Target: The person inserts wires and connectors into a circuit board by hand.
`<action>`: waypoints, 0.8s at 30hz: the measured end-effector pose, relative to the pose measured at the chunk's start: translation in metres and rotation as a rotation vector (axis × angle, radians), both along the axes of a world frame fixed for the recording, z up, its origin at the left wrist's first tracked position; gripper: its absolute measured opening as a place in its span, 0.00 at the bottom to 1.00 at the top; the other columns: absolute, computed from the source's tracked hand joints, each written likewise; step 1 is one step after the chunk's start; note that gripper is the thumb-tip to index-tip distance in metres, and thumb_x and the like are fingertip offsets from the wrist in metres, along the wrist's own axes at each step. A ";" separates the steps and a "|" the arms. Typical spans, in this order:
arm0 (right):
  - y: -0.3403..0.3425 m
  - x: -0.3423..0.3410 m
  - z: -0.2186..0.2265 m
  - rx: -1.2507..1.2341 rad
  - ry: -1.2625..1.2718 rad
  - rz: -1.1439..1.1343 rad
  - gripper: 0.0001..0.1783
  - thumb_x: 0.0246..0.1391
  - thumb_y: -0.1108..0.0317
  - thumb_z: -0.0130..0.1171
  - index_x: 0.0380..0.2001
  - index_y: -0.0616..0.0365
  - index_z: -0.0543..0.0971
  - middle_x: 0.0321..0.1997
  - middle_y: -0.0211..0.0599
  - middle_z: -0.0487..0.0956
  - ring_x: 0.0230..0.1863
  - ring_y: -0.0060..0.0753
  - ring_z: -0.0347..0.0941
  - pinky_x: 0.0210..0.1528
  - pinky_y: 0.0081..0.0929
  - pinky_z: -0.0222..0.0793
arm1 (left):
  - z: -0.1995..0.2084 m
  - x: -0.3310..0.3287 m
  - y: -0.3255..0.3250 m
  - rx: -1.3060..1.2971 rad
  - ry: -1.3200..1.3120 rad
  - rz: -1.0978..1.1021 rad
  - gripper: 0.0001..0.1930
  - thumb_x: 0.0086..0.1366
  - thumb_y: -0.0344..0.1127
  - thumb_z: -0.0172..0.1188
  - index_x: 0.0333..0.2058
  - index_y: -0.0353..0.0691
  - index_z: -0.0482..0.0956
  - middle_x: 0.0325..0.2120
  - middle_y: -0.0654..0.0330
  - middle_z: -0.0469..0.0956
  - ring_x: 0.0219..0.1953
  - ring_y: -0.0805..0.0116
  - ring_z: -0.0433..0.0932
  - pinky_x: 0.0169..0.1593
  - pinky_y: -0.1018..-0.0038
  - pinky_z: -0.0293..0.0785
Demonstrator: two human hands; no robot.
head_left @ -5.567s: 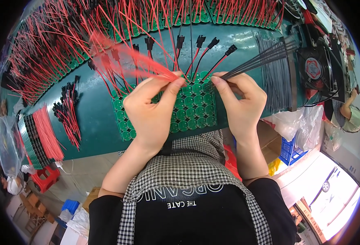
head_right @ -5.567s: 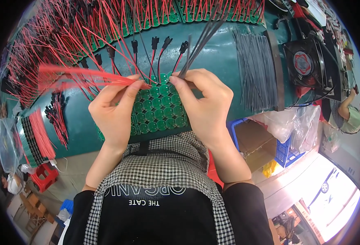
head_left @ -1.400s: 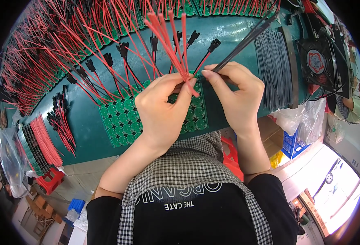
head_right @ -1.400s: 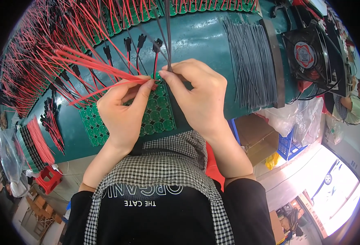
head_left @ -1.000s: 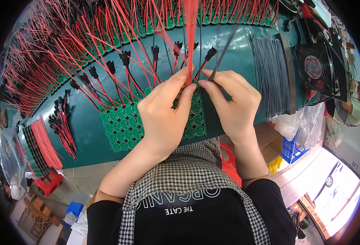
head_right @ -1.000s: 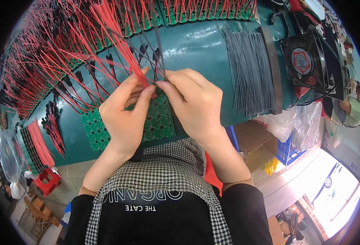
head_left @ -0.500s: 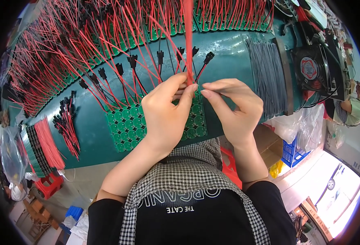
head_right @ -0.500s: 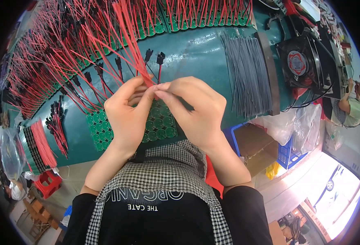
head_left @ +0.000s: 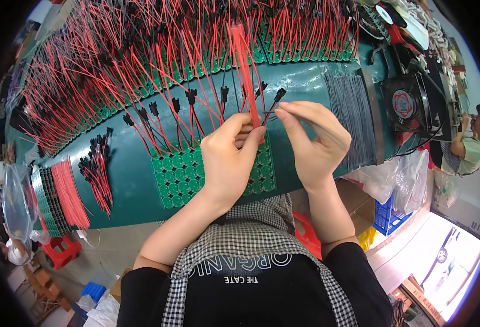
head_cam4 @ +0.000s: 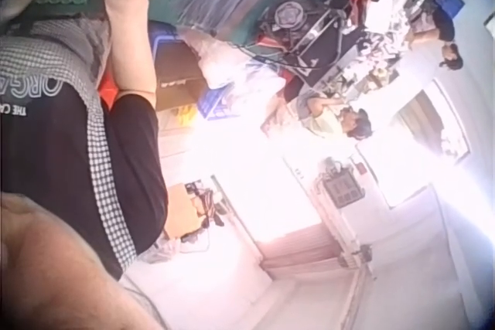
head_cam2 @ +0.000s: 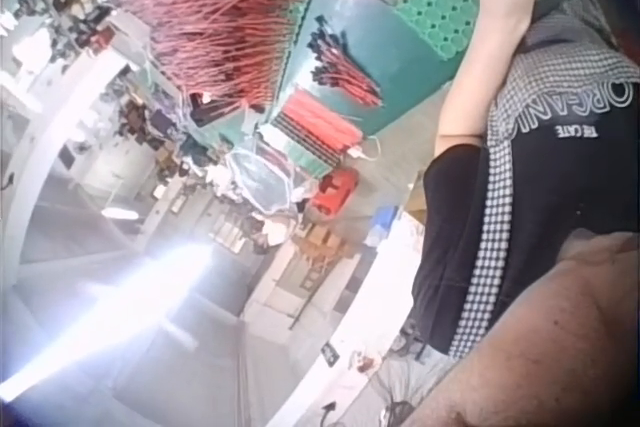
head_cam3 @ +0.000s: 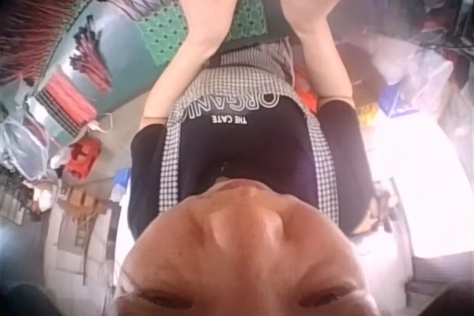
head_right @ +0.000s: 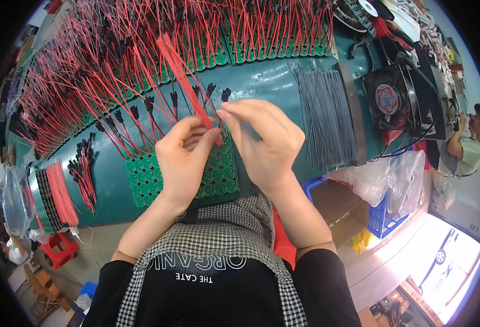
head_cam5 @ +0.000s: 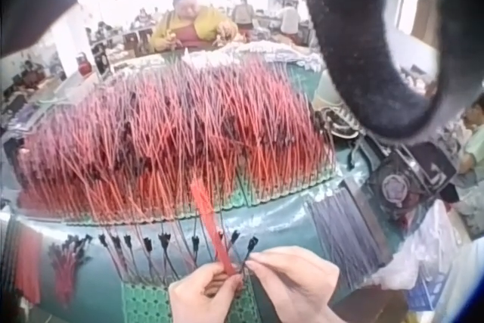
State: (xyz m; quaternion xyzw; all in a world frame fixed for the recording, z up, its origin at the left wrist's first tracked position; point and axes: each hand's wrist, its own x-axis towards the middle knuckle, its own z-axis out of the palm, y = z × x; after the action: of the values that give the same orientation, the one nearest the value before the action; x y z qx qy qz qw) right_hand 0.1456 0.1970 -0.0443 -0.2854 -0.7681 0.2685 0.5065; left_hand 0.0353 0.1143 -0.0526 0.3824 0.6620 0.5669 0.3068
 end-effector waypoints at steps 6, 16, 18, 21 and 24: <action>-0.001 -0.002 -0.003 -0.091 0.023 -0.027 0.07 0.41 0.80 0.68 0.27 0.64 0.81 0.28 0.39 0.81 0.29 0.34 0.79 0.32 0.23 0.74 | -0.003 0.000 -0.013 -0.006 -0.238 0.028 0.05 0.59 0.23 0.61 0.34 0.28 0.77 0.28 0.56 0.81 0.31 0.73 0.81 0.35 0.79 0.78; -0.018 0.022 0.002 -0.613 -0.054 0.015 0.04 0.46 0.79 0.64 0.25 0.69 0.80 0.30 0.39 0.82 0.30 0.24 0.78 0.33 0.19 0.74 | -0.008 0.000 -0.029 0.057 -0.236 0.044 0.05 0.57 0.23 0.63 0.32 0.28 0.80 0.27 0.56 0.81 0.30 0.73 0.81 0.34 0.80 0.78; -0.022 0.026 -0.002 -0.691 -0.080 0.027 0.03 0.46 0.79 0.64 0.24 0.69 0.79 0.30 0.39 0.81 0.30 0.24 0.78 0.33 0.19 0.74 | -0.013 0.001 -0.027 0.055 -0.171 0.046 0.05 0.56 0.23 0.64 0.32 0.28 0.80 0.26 0.56 0.81 0.29 0.73 0.81 0.34 0.80 0.78; -0.024 0.026 -0.004 -0.639 -0.102 0.022 0.03 0.46 0.79 0.64 0.25 0.69 0.79 0.30 0.40 0.81 0.30 0.25 0.78 0.33 0.19 0.74 | -0.016 0.003 -0.025 0.036 -0.105 0.041 0.06 0.55 0.23 0.65 0.32 0.28 0.80 0.26 0.56 0.81 0.28 0.73 0.81 0.33 0.80 0.78; -0.025 0.027 -0.005 -0.548 -0.123 0.029 0.04 0.45 0.79 0.65 0.25 0.68 0.79 0.29 0.40 0.81 0.29 0.26 0.78 0.33 0.20 0.74 | -0.015 0.006 -0.024 0.014 -0.106 0.042 0.06 0.55 0.23 0.65 0.32 0.28 0.80 0.26 0.55 0.81 0.28 0.72 0.81 0.33 0.80 0.78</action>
State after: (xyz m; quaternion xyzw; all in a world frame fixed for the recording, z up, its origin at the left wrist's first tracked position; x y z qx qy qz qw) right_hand 0.1722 0.1723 -0.0492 -0.4164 -0.7002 0.4555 0.3589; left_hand 0.0412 0.0902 -0.0676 0.3401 0.6487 0.5973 0.3266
